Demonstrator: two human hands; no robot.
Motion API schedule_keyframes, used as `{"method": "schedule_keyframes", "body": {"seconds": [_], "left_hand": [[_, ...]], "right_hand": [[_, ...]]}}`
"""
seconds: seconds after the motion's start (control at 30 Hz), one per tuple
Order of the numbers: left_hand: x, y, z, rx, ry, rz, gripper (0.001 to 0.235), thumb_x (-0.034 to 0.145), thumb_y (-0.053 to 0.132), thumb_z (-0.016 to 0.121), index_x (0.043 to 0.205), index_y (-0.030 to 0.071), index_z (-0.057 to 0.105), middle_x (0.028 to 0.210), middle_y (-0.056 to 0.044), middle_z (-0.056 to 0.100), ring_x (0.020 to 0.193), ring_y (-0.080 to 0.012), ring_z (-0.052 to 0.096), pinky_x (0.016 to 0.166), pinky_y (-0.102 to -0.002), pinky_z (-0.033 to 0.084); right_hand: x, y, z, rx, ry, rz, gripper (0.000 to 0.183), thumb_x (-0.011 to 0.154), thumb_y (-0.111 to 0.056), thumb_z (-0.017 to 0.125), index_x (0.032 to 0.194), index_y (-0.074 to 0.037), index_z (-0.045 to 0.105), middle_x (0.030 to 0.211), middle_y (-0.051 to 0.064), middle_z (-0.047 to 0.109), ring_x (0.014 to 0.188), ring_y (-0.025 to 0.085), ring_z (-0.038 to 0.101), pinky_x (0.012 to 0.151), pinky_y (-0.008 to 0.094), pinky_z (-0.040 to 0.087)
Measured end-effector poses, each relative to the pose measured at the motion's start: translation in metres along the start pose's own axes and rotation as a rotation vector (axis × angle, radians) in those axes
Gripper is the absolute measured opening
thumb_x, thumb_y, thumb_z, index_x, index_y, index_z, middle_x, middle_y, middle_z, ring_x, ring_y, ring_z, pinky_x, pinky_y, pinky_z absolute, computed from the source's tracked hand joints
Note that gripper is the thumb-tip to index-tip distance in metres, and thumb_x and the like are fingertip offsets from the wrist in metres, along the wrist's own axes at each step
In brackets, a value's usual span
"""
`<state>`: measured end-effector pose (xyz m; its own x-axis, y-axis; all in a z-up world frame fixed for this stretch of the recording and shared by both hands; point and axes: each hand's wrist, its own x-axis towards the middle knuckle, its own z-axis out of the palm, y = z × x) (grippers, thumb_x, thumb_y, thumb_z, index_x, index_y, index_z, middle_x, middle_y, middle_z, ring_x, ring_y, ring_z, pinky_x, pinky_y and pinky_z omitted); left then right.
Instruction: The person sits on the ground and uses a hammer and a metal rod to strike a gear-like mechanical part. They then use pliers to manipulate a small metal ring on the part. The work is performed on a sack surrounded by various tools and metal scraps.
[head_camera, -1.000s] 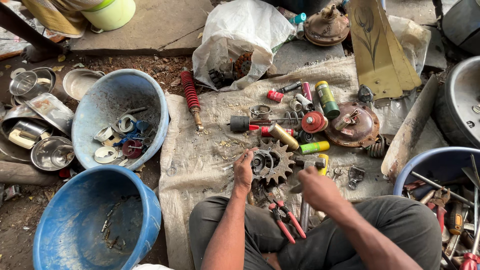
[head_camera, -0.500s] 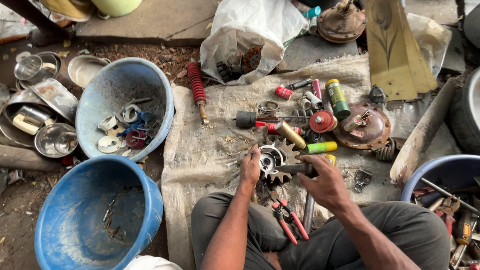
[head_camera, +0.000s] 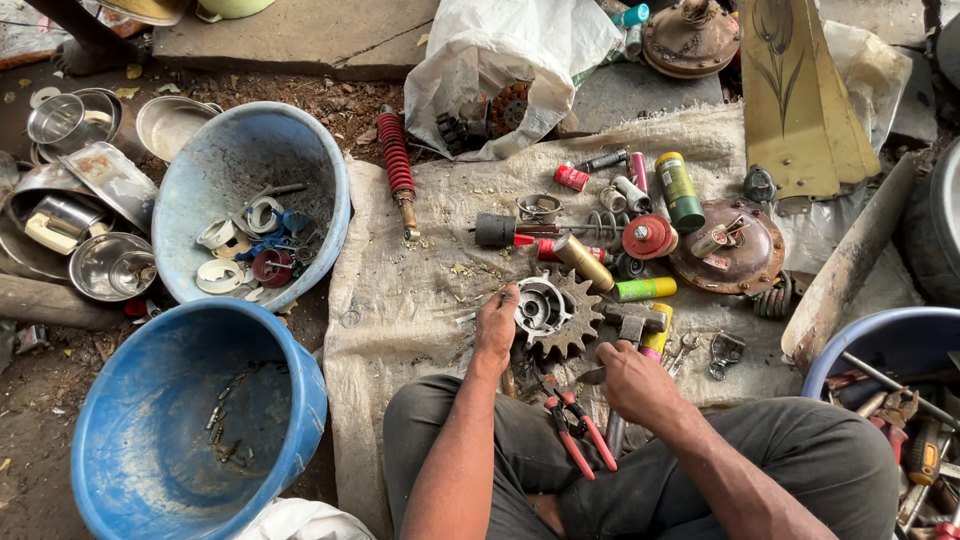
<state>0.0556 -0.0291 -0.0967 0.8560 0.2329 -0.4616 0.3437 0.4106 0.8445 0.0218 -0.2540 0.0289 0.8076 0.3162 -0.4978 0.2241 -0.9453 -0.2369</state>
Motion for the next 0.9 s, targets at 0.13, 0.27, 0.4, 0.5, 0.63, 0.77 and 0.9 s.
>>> {"method": "schedule_keyframes", "body": {"seconds": [0.13, 0.27, 0.4, 0.5, 0.63, 0.77, 0.9], "left_hand": [[0.003, -0.008, 0.001, -0.020, -0.029, 0.038, 0.049, 0.097, 0.033, 0.066, 0.135, 0.001, 0.067, 0.138, -0.017, 0.067, 0.134, -0.0280, 0.058, 0.115, -0.036, 0.041], [0.002, -0.012, 0.002, -0.006, 0.016, 0.039, 0.048, 0.098, 0.031, 0.063, 0.137, 0.002, 0.063, 0.142, -0.016, 0.064, 0.135, -0.0265, 0.057, 0.114, -0.036, 0.041], [0.005, -0.009, 0.006, 0.021, 0.070, 0.040, 0.051, 0.100, 0.032, 0.062, 0.139, 0.000, 0.057, 0.148, -0.018, 0.058, 0.137, -0.0275, 0.055, 0.115, -0.036, 0.041], [0.003, -0.004, 0.007, 0.086, 0.094, 0.063, 0.053, 0.100, 0.033, 0.062, 0.136, -0.005, 0.060, 0.154, -0.018, 0.051, 0.141, -0.0275, 0.049, 0.116, -0.037, 0.037], [-0.006, 0.007, 0.008, 0.093, 0.103, 0.017, 0.056, 0.098, 0.034, 0.062, 0.139, -0.004, 0.058, 0.151, -0.021, 0.056, 0.139, -0.0300, 0.053, 0.116, -0.037, 0.040], [-0.014, 0.018, 0.009, 0.119, 0.096, -0.044, 0.054, 0.100, 0.033, 0.060, 0.141, -0.001, 0.056, 0.151, -0.019, 0.053, 0.139, -0.0292, 0.050, 0.116, -0.038, 0.038], [-0.012, 0.017, 0.009, 0.091, 0.094, 0.013, 0.051, 0.098, 0.031, 0.062, 0.135, -0.005, 0.061, 0.150, -0.019, 0.056, 0.137, -0.0287, 0.054, 0.115, -0.037, 0.040]], "right_hand": [[-0.012, 0.001, -0.023, 0.112, 0.111, -0.097, 0.027, 0.091, -0.015, 0.060, 0.115, -0.008, 0.070, 0.104, 0.014, 0.071, 0.094, 0.030, 0.070, 0.088, 0.045, 0.056], [-0.032, -0.012, -0.070, 0.465, 0.093, 0.164, 0.036, 0.086, -0.021, 0.071, 0.121, -0.013, 0.067, 0.107, 0.008, 0.073, 0.093, 0.025, 0.075, 0.081, 0.040, 0.064], [-0.025, -0.034, -0.088, 0.430, 0.391, -0.085, 0.040, 0.083, -0.019, 0.076, 0.121, -0.009, 0.070, 0.106, 0.009, 0.071, 0.093, 0.024, 0.070, 0.085, 0.040, 0.057], [-0.005, -0.043, -0.082, 0.416, 0.396, -0.120, 0.043, 0.084, -0.016, 0.074, 0.127, -0.010, 0.069, 0.107, 0.010, 0.070, 0.093, 0.025, 0.070, 0.086, 0.041, 0.057], [0.009, -0.039, -0.066, 0.382, 0.374, -0.184, 0.042, 0.083, -0.015, 0.075, 0.125, -0.010, 0.070, 0.109, 0.009, 0.070, 0.095, 0.024, 0.071, 0.087, 0.040, 0.058], [0.016, -0.033, -0.059, 0.405, 0.360, -0.199, 0.042, 0.084, -0.014, 0.074, 0.126, -0.009, 0.069, 0.112, 0.008, 0.070, 0.095, 0.024, 0.073, 0.087, 0.038, 0.060], [0.017, -0.035, -0.061, 0.330, 0.363, -0.196, 0.043, 0.084, -0.014, 0.074, 0.126, -0.010, 0.069, 0.113, 0.009, 0.070, 0.096, 0.024, 0.072, 0.087, 0.040, 0.059]]}}
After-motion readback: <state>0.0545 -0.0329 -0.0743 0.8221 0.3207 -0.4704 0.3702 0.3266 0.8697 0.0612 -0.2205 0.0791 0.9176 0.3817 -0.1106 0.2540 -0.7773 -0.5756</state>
